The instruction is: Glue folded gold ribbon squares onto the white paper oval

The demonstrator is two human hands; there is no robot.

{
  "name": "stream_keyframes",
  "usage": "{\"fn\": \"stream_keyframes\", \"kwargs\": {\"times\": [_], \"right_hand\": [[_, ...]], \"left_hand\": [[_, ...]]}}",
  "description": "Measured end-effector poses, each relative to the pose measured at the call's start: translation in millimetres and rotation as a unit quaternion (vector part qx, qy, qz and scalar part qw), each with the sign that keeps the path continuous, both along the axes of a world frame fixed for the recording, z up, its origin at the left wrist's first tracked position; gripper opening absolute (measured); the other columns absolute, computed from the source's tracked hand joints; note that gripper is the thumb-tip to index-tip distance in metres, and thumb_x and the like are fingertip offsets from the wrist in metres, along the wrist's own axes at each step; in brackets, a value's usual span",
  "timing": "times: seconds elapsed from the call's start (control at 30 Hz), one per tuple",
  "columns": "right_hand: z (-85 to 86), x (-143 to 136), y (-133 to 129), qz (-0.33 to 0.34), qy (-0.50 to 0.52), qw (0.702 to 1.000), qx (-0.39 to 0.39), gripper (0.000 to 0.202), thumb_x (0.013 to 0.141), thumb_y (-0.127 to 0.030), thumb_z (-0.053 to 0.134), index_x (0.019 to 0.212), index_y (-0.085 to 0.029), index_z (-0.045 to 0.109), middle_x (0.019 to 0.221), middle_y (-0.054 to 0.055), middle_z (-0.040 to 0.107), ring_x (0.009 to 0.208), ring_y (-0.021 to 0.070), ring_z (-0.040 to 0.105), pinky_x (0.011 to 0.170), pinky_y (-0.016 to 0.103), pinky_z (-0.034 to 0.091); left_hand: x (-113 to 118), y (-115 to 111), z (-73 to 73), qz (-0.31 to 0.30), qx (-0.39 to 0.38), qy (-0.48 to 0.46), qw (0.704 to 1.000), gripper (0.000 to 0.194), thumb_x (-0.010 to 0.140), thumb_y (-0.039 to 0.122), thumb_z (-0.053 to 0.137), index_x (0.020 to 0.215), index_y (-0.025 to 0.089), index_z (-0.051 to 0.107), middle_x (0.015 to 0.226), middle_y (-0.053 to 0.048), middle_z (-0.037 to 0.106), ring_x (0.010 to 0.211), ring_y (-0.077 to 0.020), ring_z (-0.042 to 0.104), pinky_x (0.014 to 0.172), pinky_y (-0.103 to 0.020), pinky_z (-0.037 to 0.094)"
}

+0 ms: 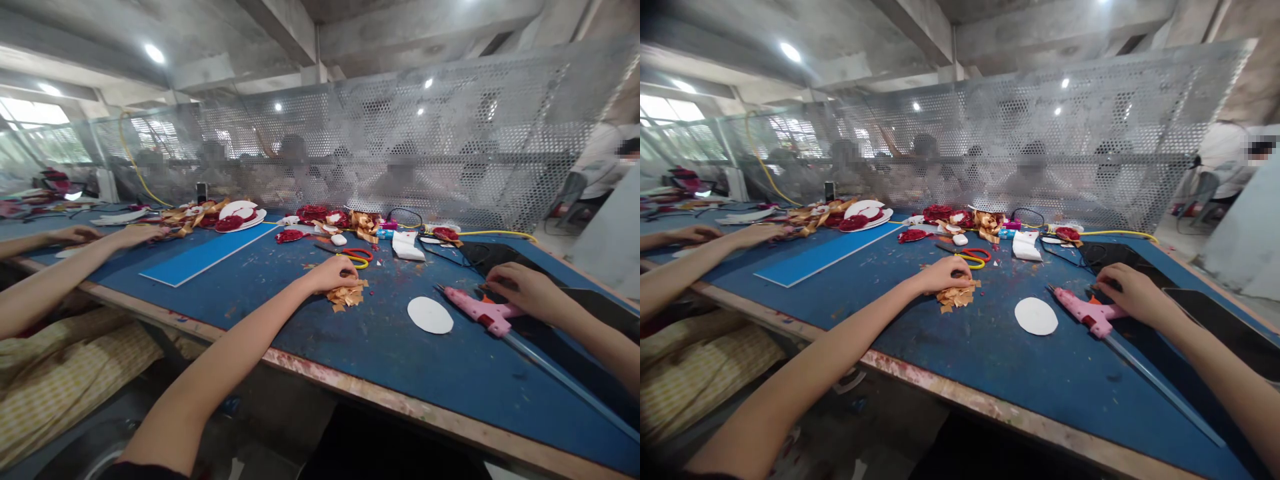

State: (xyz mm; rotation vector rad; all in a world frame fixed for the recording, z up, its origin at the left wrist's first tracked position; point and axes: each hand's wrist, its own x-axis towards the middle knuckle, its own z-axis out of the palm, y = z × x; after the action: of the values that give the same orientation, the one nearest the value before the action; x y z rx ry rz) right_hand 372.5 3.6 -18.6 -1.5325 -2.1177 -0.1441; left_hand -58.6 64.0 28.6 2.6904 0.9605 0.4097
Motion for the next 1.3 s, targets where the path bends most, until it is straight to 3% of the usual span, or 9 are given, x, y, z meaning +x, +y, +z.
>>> {"fn": "stream_keyframes", "kwargs": {"times": [0.23, 0.33, 0.5, 0.73, 0.87, 1.03, 1.3], "right_hand": [[11.9, -10.1, -9.9, -0.113, 0.094, 0.989, 0.013, 0.033, 0.076, -0.044, 0.034, 0.091, -0.020, 0.052, 0.067, 0.006, 0.062, 0.055, 0.0203, 0.059, 0.052, 0.030, 0.045], [17.7, -13.8, -15.7, -0.134, 0.107, 0.985, 0.036, 0.035, 0.077, -0.045, 0.032, 0.094, -0.020, 0.050, 0.068, 0.007, 0.061, 0.056, 0.0205, 0.059, 0.053, 0.029, 0.045], [17.4, -9.9, -15.5, -0.154, 0.097, 0.983, -0.005, 0.034, 0.078, -0.047, 0.034, 0.096, -0.023, 0.051, 0.079, 0.009, 0.068, 0.072, 0.0248, 0.066, 0.057, 0.030, 0.046], [12.2, -7.1, -12.0, -0.145, 0.028, 0.989, 0.030, 0.037, 0.082, -0.049, 0.029, 0.093, -0.023, 0.054, 0.067, 0.006, 0.065, 0.054, 0.0229, 0.060, 0.051, 0.030, 0.042], [13.4, -7.7, -9.8, -0.136, 0.025, 0.988, 0.070, 0.042, 0.081, -0.050, 0.027, 0.089, -0.021, 0.055, 0.065, 0.008, 0.064, 0.053, 0.0222, 0.058, 0.050, 0.029, 0.040], [14.7, -8.2, -9.7, -0.154, 0.017, 0.987, 0.032, 0.042, 0.080, -0.050, 0.025, 0.090, -0.020, 0.053, 0.069, 0.011, 0.065, 0.056, 0.0249, 0.061, 0.052, 0.031, 0.042], [13.6, -9.4, -13.9, -0.186, 0.001, 0.983, 0.007, 0.039, 0.082, -0.047, 0.026, 0.100, -0.022, 0.050, 0.070, 0.010, 0.066, 0.057, 0.0266, 0.061, 0.053, 0.032, 0.042]], "left_hand": [[-5.8, 5.0, -2.0, 0.035, -0.010, -0.007, 0.999, 0.014, 0.079, 0.025, 0.056, 0.080, 0.017, 0.068, 0.085, -0.004, 0.067, 0.078, -0.0182, 0.059, 0.071, -0.025, 0.039], [-7.0, 5.9, -2.5, 0.042, -0.012, -0.011, 0.999, 0.016, 0.079, 0.026, 0.056, 0.081, 0.017, 0.068, 0.085, -0.004, 0.068, 0.079, -0.0184, 0.060, 0.071, -0.025, 0.039], [-7.1, 4.3, -1.4, 0.045, -0.016, -0.015, 0.999, 0.017, 0.079, 0.027, 0.055, 0.081, 0.017, 0.068, 0.086, -0.004, 0.068, 0.080, -0.0186, 0.060, 0.072, -0.024, 0.039], [-4.9, 3.2, -2.4, 0.059, -0.015, -0.036, 0.998, 0.030, 0.086, 0.038, 0.046, 0.087, 0.017, 0.068, 0.091, -0.005, 0.069, 0.081, -0.0194, 0.059, 0.073, -0.026, 0.039], [-1.1, 0.8, -2.3, 0.051, -0.022, -0.031, 0.998, 0.021, 0.076, 0.037, 0.061, 0.080, 0.018, 0.069, 0.086, -0.005, 0.068, 0.078, -0.0194, 0.059, 0.068, -0.025, 0.039], [0.2, 1.0, -2.3, 0.045, -0.063, -0.041, 0.996, 0.012, 0.071, 0.027, 0.064, 0.067, 0.016, 0.066, 0.077, -0.004, 0.066, 0.072, -0.0170, 0.058, 0.064, -0.024, 0.038], [-3.8, 0.6, 0.7, 0.080, -0.096, -0.090, 0.988, 0.015, 0.077, 0.029, 0.059, 0.077, 0.015, 0.062, 0.070, -0.001, 0.063, 0.064, -0.0140, 0.057, 0.060, -0.023, 0.040]]}}
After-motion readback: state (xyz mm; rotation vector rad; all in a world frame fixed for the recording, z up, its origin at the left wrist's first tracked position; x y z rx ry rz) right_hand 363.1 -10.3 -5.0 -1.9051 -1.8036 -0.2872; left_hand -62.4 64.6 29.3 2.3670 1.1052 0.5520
